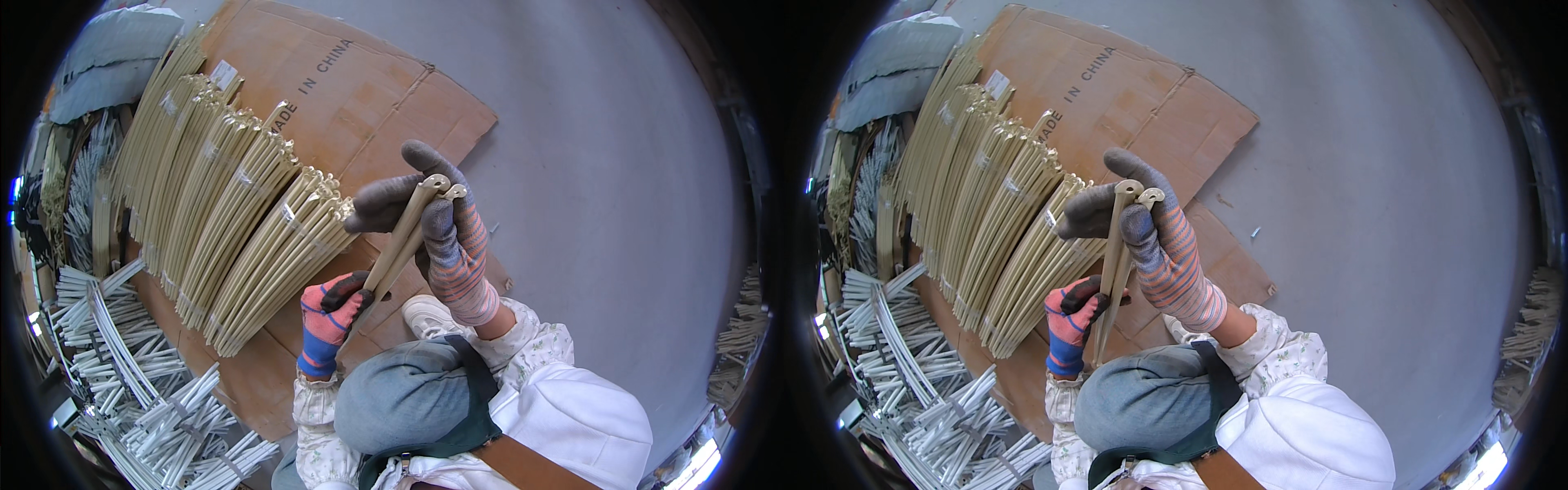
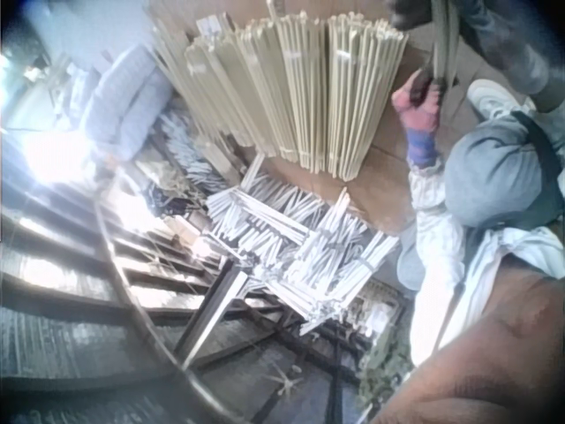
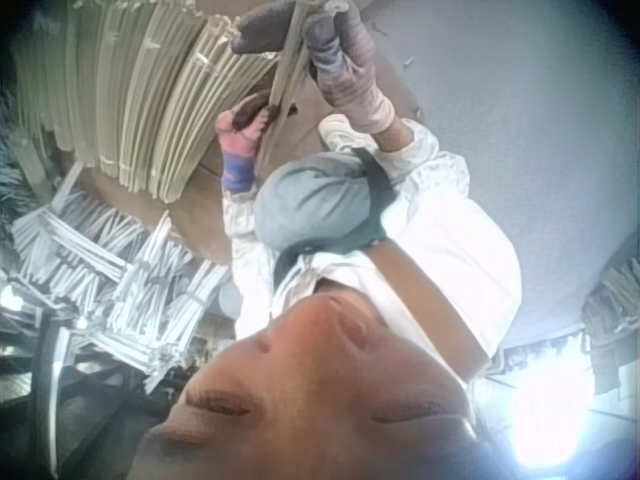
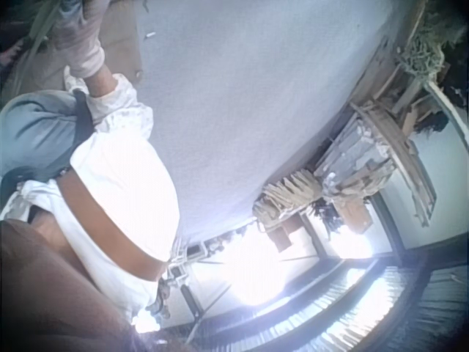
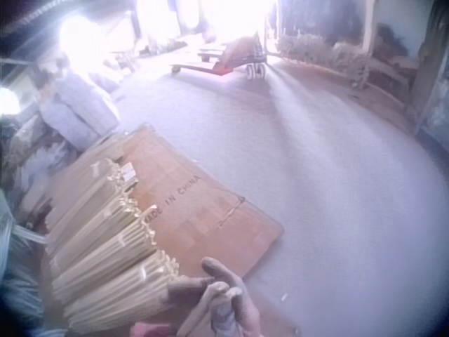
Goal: The person uses a hydraulic press to attach plastic feet to metal chair frames. They repeatedly position frames under the press, activate the machine, and stack the finished frames. Later, they gather and bundle wooden dowels from a pile on the floor.
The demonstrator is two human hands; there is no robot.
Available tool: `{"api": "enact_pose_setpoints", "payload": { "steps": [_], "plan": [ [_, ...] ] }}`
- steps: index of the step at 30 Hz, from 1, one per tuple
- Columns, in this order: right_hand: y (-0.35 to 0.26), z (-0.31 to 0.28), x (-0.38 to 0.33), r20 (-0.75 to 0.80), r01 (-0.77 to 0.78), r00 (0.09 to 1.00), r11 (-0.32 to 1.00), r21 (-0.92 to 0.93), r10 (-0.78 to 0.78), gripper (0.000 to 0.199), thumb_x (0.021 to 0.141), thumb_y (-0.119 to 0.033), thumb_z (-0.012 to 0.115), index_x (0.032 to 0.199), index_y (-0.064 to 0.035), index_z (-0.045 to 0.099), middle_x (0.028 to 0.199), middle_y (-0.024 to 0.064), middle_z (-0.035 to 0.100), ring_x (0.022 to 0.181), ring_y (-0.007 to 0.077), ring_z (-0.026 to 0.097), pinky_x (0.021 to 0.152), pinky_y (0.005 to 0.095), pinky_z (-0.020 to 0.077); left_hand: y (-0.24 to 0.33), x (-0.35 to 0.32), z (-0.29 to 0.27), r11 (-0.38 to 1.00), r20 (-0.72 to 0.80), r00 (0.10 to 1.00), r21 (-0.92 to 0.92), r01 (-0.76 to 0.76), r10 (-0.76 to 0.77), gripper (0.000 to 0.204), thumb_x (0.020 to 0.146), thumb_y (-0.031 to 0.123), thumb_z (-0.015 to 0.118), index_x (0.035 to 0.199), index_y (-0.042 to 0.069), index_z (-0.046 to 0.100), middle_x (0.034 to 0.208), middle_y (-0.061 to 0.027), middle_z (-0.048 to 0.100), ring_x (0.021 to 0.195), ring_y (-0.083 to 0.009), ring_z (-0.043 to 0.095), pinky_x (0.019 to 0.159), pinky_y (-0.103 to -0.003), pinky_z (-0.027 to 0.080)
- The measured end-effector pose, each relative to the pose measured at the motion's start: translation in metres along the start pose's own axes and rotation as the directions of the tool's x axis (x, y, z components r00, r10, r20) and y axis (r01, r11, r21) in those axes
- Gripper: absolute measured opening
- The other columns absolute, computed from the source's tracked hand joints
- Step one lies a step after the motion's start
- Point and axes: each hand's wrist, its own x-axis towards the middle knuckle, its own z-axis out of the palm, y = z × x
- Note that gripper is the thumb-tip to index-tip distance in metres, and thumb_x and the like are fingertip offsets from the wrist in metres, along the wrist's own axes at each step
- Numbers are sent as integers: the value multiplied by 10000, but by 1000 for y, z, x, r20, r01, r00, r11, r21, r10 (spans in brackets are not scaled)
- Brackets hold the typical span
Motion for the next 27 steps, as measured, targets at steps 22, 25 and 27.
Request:
{"api": "enact_pose_setpoints", "payload": {
  "steps": [22,25,27],
  "plan": [
    [5,-27,-6,-401,-26,916,999,-30,12,248,841,-203,570,995,-20,502,1105,195,540,1020,324,542,827,424,486,2,16,15,999,-91,995,20,38,-36,214,736,8,625,939,-48,585,808,-69,634,728,-103,591,667,-229,479],
    [6,-19,-6,-476,-23,879,996,-86,-21,222,841,-123,568,1012,9,516,1003,169,595,910,259,595,810,351,491,5,15,25,999,-135,990,21,43,-40,222,727,0,631,939,-49,587,811,-79,636,736,-113,598,671,-232,483],
    [8,-17,-8,-475,3,880,999,-43,-23,256,853,-94,545,1073,28,496,980,153,608,892,226,602,821,320,477,6,15,25,997,-120,991,29,68,-64,221,722,-4,632,935,-51,590,809,-84,637,740,-119,601,676,-236,486]
  ]
}}
